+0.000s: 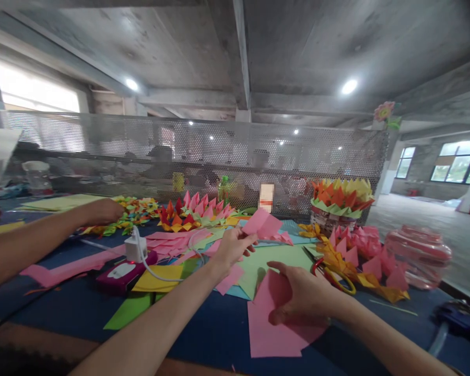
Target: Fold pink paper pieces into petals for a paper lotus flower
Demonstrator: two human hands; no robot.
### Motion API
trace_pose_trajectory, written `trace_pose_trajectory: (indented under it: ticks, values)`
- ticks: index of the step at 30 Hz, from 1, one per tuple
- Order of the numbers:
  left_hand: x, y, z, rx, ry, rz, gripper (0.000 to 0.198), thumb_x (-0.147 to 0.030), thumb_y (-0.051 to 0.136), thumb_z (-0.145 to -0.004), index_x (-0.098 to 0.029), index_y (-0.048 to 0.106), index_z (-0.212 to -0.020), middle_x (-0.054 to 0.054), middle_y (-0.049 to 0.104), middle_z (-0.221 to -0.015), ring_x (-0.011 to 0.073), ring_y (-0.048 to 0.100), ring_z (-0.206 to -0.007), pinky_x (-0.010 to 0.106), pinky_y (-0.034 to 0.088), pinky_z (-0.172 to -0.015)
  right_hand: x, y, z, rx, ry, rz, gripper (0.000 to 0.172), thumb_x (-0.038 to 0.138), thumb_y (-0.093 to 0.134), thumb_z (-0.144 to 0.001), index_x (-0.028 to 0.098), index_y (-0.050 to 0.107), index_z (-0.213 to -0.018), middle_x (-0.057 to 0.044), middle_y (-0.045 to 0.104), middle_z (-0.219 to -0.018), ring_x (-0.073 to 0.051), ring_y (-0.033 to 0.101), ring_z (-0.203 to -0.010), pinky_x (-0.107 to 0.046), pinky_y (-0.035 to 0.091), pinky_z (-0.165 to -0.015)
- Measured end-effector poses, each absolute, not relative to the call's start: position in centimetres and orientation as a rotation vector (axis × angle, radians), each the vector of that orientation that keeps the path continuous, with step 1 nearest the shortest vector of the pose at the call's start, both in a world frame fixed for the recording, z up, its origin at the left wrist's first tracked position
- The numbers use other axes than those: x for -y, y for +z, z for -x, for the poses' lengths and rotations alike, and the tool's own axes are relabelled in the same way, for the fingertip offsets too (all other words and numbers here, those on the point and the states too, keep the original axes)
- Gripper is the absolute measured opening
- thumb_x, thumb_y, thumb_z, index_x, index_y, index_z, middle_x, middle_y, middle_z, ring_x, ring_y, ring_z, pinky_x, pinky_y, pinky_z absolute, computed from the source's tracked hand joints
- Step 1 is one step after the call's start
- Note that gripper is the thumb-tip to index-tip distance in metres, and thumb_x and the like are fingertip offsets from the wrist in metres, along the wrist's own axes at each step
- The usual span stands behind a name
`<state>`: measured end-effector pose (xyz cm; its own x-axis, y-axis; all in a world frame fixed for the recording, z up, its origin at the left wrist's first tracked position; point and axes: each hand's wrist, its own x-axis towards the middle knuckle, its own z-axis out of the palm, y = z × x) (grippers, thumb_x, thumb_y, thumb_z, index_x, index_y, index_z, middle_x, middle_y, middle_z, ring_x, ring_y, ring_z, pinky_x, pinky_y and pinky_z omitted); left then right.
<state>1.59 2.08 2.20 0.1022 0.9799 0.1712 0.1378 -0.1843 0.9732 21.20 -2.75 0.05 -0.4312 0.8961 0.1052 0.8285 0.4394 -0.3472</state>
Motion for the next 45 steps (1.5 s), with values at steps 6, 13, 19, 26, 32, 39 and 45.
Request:
trace_pose_trajectory:
  ticks: [6,13,19,26,32,39,45]
  values:
    - [-2.3,2.0,-1.5,-1.146,1.211,-1.514,0.029,-0.042,0.059,-0.07,-0.013,0.06,-0.069,0.003,0.057,-0.061,0.0084,0.049,-0.05,0.019,0.035,-0.045,3.1,0.5,-21.0,2.427,0.295,1.532,0.072,0.066,0.07,-0.041,0.026,0.061,-0.1,-0.004,0.064,-0.088,-0.024,0.059,-0.076,-0.027,0.036,-0.055]
    - [-2.9,1.5,-1.4,-1.148,1.224,-1.516,0.028,-0.042,0.059,-0.069,-0.013,0.06,-0.07,0.003,0.058,-0.061,0.0087,0.051,-0.051,0.02,0.036,-0.047,3.5,0.6,-20.7,2.429,0.253,1.445,0.063,0.06,0.073,-0.042,0.022,0.061,-0.091,-0.004,0.062,-0.092,-0.021,0.057,-0.076,-0.024,0.033,-0.053]
    - [-2.7,1.6,-1.3,-1.162,1.183,-1.5,0.031,-0.044,0.06,-0.069,-0.013,0.06,-0.071,0.003,0.057,-0.062,0.0087,0.049,-0.051,0.019,0.034,-0.045,2.5,0.6,-21.3,2.35,0.566,1.421,0.054,0.056,0.072,-0.05,0.019,0.06,-0.088,0.0,0.064,-0.079,-0.018,0.057,-0.068,-0.022,0.035,-0.051]
    - [-2.1,2.3,-1.6,-1.184,1.165,-1.497,0.029,-0.04,0.061,-0.07,-0.012,0.059,-0.071,0.005,0.06,-0.065,0.0093,0.053,-0.053,0.019,0.037,-0.048,-1.4,0.0,-23.5,1.961,0.499,1.411,0.064,0.048,0.073,-0.055,0.015,0.054,-0.107,-0.008,0.065,-0.095,-0.025,0.06,-0.086,-0.031,0.045,-0.07]
    - [-2.4,1.4,-1.6,-1.242,0.983,-1.461,0.027,-0.039,0.061,-0.071,-0.014,0.059,-0.081,0.007,0.066,-0.079,0.0115,0.057,-0.058,0.022,0.041,-0.052,-2.8,-1.9,-24.5,1.929,0.388,1.414,0.061,0.041,0.065,-0.066,0.017,0.043,-0.118,-0.008,0.064,-0.096,-0.022,0.061,-0.081,-0.033,0.047,-0.07]
    - [-2.3,0.8,-1.9,-1.188,0.983,-1.237,0.034,-0.032,0.071,-0.062,-0.015,0.05,-0.082,0.01,0.058,-0.101,0.0187,0.057,-0.089,0.027,0.049,-0.069,-2.6,-2.6,-24.3,1.972,0.206,1.449,0.042,0.025,0.044,-0.08,0.017,0.042,-0.122,-0.013,0.057,-0.114,-0.024,0.055,-0.103,-0.037,0.046,-0.08]
    - [-1.3,1.5,-2.4,-1.066,0.949,-1.177,0.032,-0.027,0.068,-0.065,-0.015,0.051,-0.089,0.008,0.055,-0.105,0.0199,0.051,-0.097,0.034,0.049,-0.076,-2.4,-3.1,-23.7,1.991,0.325,1.403,0.045,0.019,0.044,-0.078,0.016,0.041,-0.123,-0.013,0.051,-0.125,-0.023,0.057,-0.101,-0.037,0.045,-0.083]
